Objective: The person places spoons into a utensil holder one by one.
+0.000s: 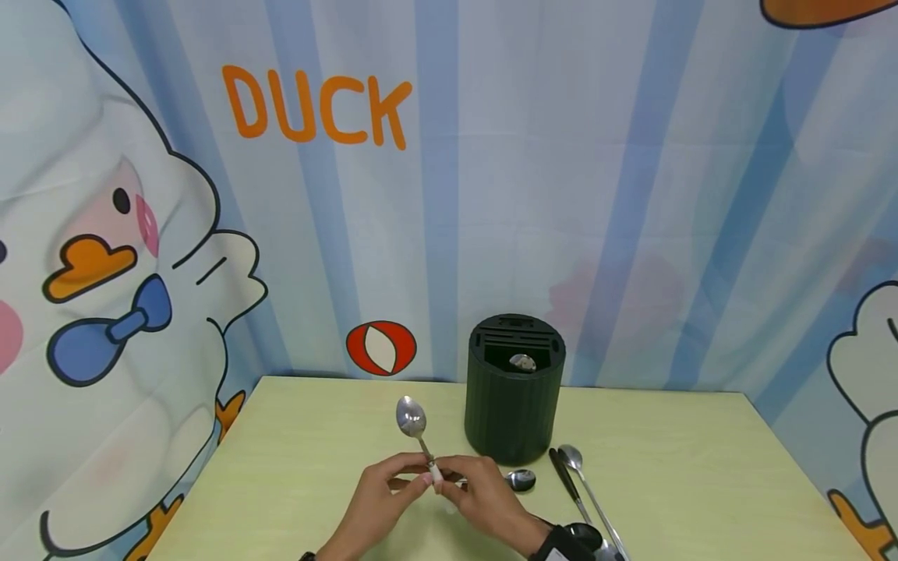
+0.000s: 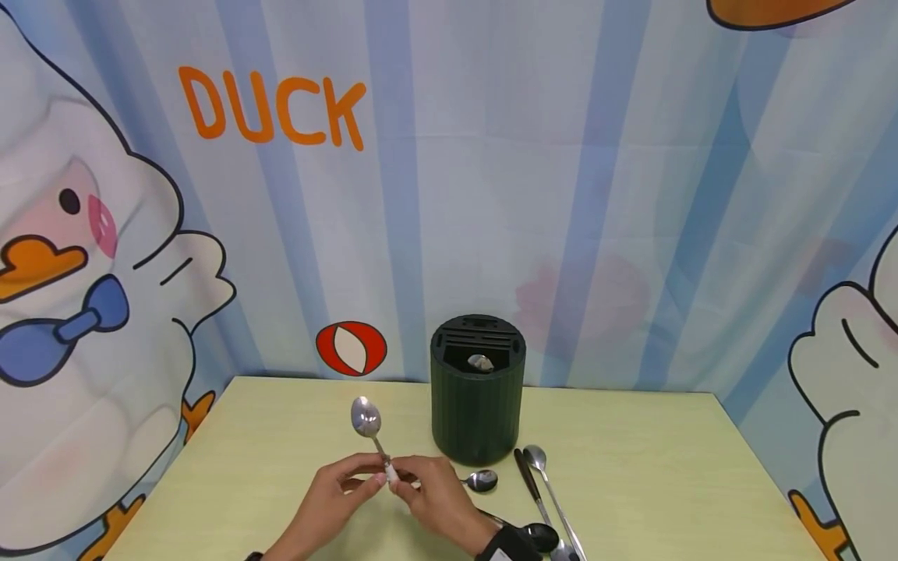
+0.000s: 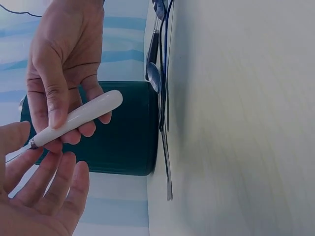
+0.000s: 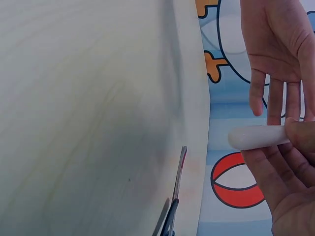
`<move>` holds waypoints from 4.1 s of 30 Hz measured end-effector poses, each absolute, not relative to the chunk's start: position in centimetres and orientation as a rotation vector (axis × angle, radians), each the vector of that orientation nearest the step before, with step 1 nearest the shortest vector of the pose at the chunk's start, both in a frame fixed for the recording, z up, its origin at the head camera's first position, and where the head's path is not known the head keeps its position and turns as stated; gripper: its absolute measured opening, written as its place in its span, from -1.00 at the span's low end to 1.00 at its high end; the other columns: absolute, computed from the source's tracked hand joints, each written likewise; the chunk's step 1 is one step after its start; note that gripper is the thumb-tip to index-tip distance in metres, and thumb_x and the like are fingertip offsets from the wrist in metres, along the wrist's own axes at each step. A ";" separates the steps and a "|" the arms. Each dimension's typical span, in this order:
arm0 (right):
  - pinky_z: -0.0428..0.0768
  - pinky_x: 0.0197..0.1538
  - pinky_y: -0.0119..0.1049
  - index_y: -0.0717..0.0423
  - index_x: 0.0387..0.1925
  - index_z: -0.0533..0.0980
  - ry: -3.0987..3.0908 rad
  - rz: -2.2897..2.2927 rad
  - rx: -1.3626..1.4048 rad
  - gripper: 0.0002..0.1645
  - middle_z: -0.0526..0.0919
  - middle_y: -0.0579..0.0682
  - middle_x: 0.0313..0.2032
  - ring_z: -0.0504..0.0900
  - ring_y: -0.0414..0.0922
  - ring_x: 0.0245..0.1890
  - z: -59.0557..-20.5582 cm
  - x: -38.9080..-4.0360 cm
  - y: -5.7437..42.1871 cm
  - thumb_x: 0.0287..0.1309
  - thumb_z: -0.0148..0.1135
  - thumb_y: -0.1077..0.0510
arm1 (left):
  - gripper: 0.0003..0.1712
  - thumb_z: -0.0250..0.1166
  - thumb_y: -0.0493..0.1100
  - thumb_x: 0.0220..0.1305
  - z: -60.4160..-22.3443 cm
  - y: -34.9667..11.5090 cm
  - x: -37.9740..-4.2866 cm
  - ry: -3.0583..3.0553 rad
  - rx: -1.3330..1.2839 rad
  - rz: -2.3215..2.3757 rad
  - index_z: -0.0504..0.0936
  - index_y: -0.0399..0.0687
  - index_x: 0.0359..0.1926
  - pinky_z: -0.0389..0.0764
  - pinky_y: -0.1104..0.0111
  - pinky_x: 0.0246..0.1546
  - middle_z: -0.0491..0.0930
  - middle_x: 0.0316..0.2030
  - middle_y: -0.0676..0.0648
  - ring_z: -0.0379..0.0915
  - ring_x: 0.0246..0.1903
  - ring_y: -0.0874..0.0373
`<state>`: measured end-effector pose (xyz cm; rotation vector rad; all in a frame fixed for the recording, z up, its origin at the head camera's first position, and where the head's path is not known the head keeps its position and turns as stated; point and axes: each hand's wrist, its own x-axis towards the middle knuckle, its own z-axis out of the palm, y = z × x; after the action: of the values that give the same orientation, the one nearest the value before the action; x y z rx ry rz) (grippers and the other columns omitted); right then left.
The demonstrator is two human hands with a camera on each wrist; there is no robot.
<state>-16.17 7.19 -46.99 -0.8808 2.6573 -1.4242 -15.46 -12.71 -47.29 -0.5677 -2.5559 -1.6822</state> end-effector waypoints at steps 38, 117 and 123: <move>0.73 -0.12 -0.27 -0.06 0.09 0.41 2.756 -1.680 -0.842 -0.46 0.55 -0.04 -0.01 0.69 -0.19 -0.21 -43.8 -15.8 8.9 0.11 0.41 0.24 | -0.86 0.30 -0.14 0.32 -45.6 -10.2 -15.4 -2.447 -0.608 -1.834 0.68 0.01 -0.12 0.69 0.51 -0.21 0.76 -0.19 -0.04 0.71 -0.18 0.22; 0.73 -0.18 -0.36 0.18 0.31 0.39 3.183 -1.585 -1.402 -0.40 0.63 0.17 -0.11 0.72 -0.01 -0.20 -25.2 -18.0 14.6 0.23 0.25 0.33 | -0.71 0.18 -0.16 0.43 -31.8 -3.2 -19.7 -2.126 -1.032 -1.462 0.66 -0.15 0.06 0.71 0.34 -0.08 0.74 -0.11 -0.13 0.71 -0.11 0.06; 0.73 -0.20 -0.36 0.17 0.32 0.39 3.217 -1.564 -1.400 -0.41 0.63 0.18 -0.09 0.71 0.00 -0.19 -24.3 -19.0 14.8 0.26 0.24 0.30 | -0.71 0.17 -0.15 0.44 -31.1 -2.7 -21.1 -2.100 -1.025 -1.410 0.68 -0.14 0.04 0.70 0.36 -0.11 0.75 -0.14 -0.13 0.71 -0.12 0.06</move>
<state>-19.00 14.83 -24.33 -1.4003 3.2172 -1.5643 -21.13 -2.66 -31.05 -1.0253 -2.0998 -1.4099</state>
